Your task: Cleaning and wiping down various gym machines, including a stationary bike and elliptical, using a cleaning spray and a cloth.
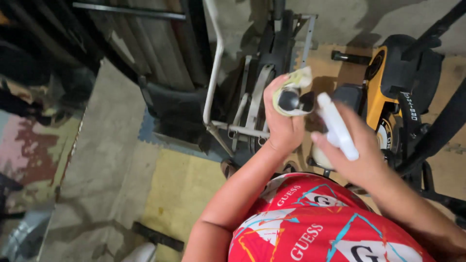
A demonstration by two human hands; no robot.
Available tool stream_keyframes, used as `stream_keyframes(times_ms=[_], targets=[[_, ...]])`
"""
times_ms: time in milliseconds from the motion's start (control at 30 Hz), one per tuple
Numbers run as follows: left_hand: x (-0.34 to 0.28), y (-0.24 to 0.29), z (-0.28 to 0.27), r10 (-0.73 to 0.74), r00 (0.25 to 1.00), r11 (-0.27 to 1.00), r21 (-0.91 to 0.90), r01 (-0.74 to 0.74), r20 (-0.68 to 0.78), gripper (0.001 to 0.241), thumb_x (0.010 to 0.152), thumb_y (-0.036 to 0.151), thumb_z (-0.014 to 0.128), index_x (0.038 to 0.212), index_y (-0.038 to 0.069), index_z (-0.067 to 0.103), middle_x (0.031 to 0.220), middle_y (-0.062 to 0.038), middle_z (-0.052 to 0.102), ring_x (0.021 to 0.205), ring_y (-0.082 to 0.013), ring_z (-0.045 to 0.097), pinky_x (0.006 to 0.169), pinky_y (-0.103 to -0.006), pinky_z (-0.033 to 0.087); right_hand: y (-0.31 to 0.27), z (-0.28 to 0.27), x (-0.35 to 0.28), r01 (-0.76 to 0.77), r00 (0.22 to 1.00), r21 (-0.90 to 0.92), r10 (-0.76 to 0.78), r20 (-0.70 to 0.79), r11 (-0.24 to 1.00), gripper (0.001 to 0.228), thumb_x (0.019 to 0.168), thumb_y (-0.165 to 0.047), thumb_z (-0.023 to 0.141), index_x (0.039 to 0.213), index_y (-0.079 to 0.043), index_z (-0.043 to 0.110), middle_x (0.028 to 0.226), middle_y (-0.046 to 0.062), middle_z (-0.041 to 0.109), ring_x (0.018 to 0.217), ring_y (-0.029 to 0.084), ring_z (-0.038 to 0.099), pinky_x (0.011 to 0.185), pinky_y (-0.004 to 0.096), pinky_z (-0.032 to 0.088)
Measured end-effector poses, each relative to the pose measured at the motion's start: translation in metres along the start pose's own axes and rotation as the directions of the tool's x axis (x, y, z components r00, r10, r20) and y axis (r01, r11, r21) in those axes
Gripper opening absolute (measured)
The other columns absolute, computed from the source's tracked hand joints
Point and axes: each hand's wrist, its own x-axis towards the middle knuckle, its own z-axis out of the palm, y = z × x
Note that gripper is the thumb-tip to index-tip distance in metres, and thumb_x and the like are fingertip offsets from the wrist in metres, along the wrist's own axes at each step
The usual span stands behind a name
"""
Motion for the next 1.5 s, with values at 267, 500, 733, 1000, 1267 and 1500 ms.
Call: stream_keyframes(times_ms=[267,500,733,1000,1267,1500], targets=[[0.023,0.033,0.004,0.011,0.986,0.979,-0.2,-0.045,-0.168,0.056,0.086,0.002,0.079,0.134,0.006,0.05,0.123,-0.01,0.059,0.111,-0.0251,0.064,0.102,-0.0319,0.053,-0.044,-0.015,0.047,0.185,0.978,-0.399,-0.209,-0.017,0.898,0.071,0.084,-0.005,0.071,0.152,-0.006,0.05,0.133,0.02,0.066,0.118,0.04,0.066,0.096,0.045,0.054],[0.016,-0.004,0.009,0.032,0.993,0.983,-0.179,-0.053,-0.114,0.053,0.081,0.003,0.08,0.125,0.008,0.052,0.114,-0.013,0.065,0.103,-0.0283,0.068,0.094,-0.0348,0.056,-0.026,-0.012,0.04,0.136,0.989,-0.288,-0.146,-0.013,0.948,0.071,0.085,-0.008,0.076,0.151,-0.004,0.05,0.134,0.02,0.065,0.119,0.037,0.066,0.096,0.042,0.054],[0.011,-0.027,-0.003,-0.024,0.995,0.999,-0.042,0.028,0.093,0.06,0.072,0.005,0.083,0.124,0.009,0.053,0.124,-0.012,0.063,0.116,-0.0332,0.063,0.102,-0.0395,0.053,-0.041,-0.01,0.028,-0.018,1.0,-0.123,0.016,-0.014,0.992,0.065,0.087,-0.009,0.075,0.147,-0.005,0.051,0.132,0.012,0.068,0.121,0.023,0.069,0.097,0.033,0.053],[0.017,0.0,-0.045,-0.114,0.935,0.98,-0.115,0.161,0.337,0.062,0.082,-0.011,0.063,0.14,0.008,0.052,0.14,-0.013,0.058,0.135,-0.0315,0.056,0.119,-0.0376,0.043,-0.048,0.008,0.013,-0.072,0.989,-0.212,0.043,-0.142,0.975,0.068,0.086,-0.011,0.077,0.148,-0.007,0.05,0.137,0.013,0.066,0.126,0.03,0.066,0.098,0.039,0.053],[0.034,0.034,-0.051,0.1,0.975,0.994,0.02,-0.106,0.198,0.066,0.083,-0.004,0.073,0.142,0.01,0.048,0.135,-0.009,0.058,0.13,-0.0307,0.056,0.116,-0.0365,0.042,-0.035,0.031,-0.01,-0.271,0.954,-0.341,0.205,-0.217,0.9,0.072,0.084,-0.014,0.073,0.152,-0.013,0.05,0.135,0.018,0.064,0.12,0.041,0.063,0.096,0.047,0.052],[0.001,-0.025,-0.006,-0.034,0.99,0.991,0.137,0.014,0.139,0.065,0.076,-0.003,0.077,0.134,0.006,0.049,0.13,-0.014,0.059,0.123,-0.0387,0.058,0.108,-0.0425,0.049,-0.009,0.02,-0.004,-0.104,0.985,-0.339,0.05,-0.166,0.935,0.07,0.086,-0.02,0.077,0.149,-0.008,0.049,0.139,0.021,0.061,0.123,0.042,0.062,0.098,0.046,0.051]])
